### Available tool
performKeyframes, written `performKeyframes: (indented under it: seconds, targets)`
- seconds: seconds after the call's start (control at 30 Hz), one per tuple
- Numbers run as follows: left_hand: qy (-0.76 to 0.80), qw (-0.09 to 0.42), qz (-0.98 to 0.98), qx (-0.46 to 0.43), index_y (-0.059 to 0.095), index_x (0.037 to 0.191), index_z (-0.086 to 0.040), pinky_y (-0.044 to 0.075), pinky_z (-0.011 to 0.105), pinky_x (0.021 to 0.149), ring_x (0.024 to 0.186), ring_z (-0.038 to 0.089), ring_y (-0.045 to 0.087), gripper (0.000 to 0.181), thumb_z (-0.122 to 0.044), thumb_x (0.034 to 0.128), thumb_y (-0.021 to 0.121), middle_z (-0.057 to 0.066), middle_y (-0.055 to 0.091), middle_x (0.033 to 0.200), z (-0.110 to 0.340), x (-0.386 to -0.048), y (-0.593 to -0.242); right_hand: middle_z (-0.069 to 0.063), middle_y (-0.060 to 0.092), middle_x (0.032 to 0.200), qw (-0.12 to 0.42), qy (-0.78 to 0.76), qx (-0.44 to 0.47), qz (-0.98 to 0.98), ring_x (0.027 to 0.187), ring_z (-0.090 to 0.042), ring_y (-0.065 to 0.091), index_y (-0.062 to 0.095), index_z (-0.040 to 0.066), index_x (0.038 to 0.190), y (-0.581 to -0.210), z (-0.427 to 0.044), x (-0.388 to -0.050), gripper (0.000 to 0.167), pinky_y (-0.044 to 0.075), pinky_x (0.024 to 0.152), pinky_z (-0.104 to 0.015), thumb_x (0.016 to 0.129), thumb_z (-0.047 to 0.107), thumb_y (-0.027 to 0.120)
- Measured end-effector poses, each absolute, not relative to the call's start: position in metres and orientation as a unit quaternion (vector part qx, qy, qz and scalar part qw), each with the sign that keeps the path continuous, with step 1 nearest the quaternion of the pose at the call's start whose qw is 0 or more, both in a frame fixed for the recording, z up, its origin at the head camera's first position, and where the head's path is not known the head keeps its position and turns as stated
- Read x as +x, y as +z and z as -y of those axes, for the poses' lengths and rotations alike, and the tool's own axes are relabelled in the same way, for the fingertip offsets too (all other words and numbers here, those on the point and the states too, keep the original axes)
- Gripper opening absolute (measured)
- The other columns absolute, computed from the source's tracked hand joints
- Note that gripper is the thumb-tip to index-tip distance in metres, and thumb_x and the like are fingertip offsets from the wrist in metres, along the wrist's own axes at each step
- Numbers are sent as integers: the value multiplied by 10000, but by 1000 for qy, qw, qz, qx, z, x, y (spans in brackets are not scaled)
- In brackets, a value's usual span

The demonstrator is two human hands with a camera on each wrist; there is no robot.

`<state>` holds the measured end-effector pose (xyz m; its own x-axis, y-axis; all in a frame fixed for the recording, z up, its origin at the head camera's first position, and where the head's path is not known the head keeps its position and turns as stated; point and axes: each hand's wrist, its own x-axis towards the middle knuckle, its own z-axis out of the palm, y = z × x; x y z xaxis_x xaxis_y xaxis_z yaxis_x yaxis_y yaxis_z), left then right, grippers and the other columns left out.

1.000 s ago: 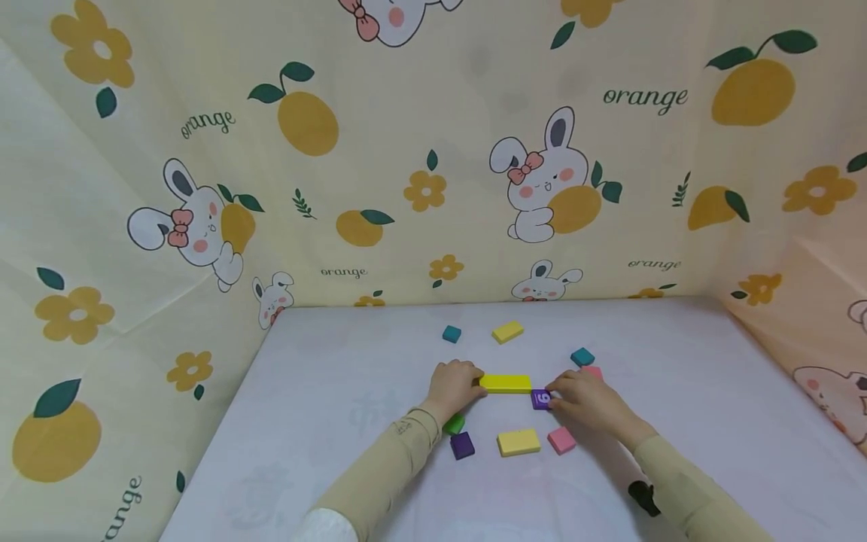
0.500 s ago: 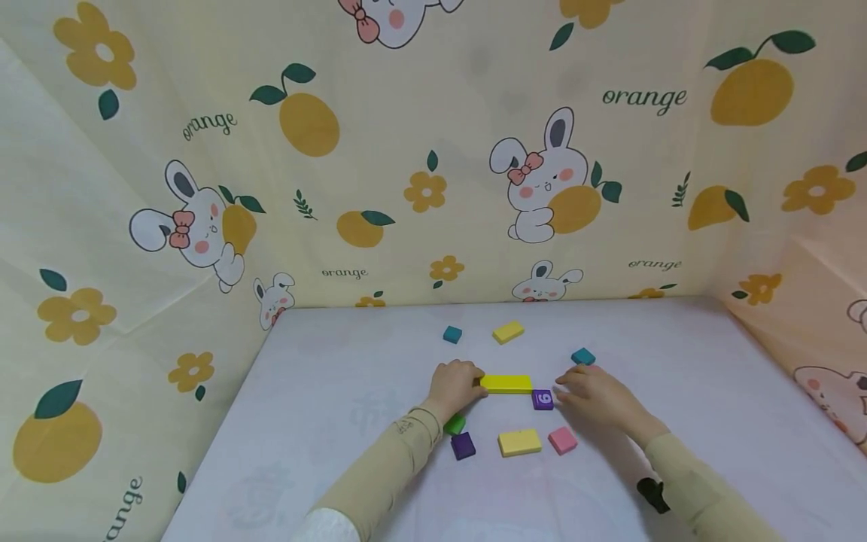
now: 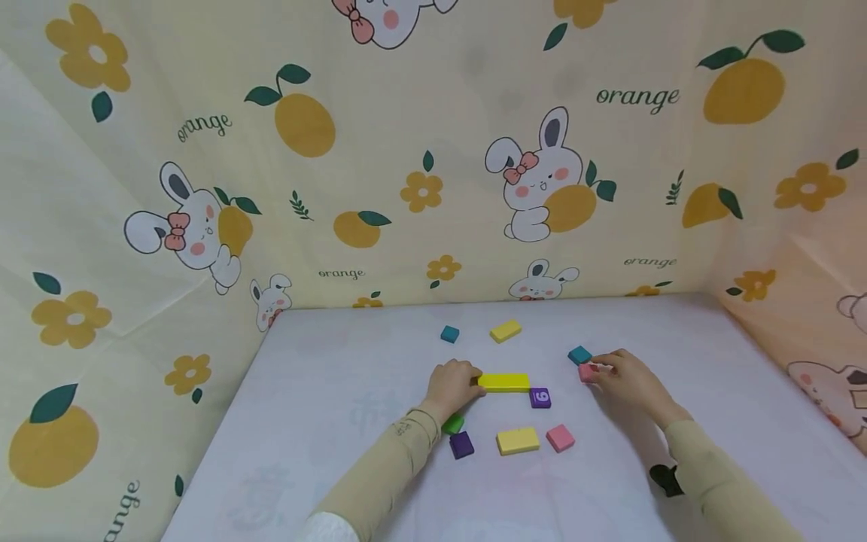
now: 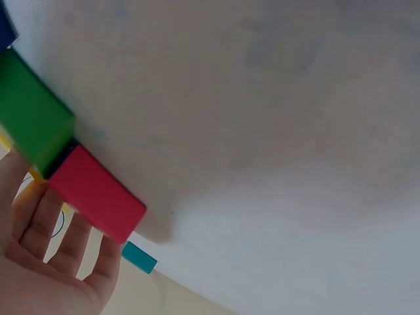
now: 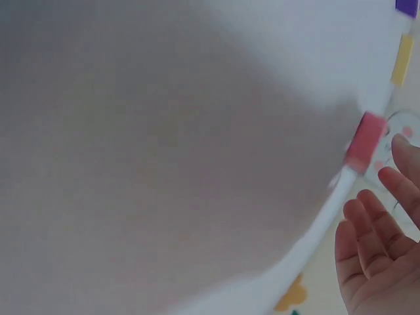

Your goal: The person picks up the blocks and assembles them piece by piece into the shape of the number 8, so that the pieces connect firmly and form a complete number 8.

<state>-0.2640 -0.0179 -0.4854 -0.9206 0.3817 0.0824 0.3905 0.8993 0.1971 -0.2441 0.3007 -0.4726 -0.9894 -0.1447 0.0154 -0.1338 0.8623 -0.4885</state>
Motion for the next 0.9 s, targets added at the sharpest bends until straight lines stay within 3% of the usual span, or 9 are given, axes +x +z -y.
performKeyframes:
  seconds: [0.17, 0.5, 0.9]
  targets:
    - [-106, 17, 974, -198, 698, 1098, -204, 477, 261, 713, 832, 112, 599, 347, -392, 806, 694, -43, 714, 976, 18, -264, -487, -198, 585, 994, 29, -260, -69, -963, 867, -271, 570, 572, -37, 1197, -480, -314, -245, 415, 486, 716, -405, 879, 226, 620]
    - [-112, 15, 973, -202, 699, 1095, -202, 450, 222, 673, 810, 97, 582, 342, -386, 806, 697, -46, 712, 967, 17, -263, -489, -198, 576, 1008, 62, -264, -59, -961, 859, -271, 542, 592, -1, 1183, -483, -320, -247, 358, 480, 717, -386, 899, 218, 589]
    - [-124, 16, 972, -199, 701, 1092, -202, 424, 212, 648, 774, 90, 553, 340, -384, 805, 699, -50, 709, 953, 20, -266, -490, -185, 586, 995, 48, -247, -74, -965, 872, -281, 563, 614, 14, 1164, -479, -310, -249, 357, 494, 747, -456, 896, 248, 602]
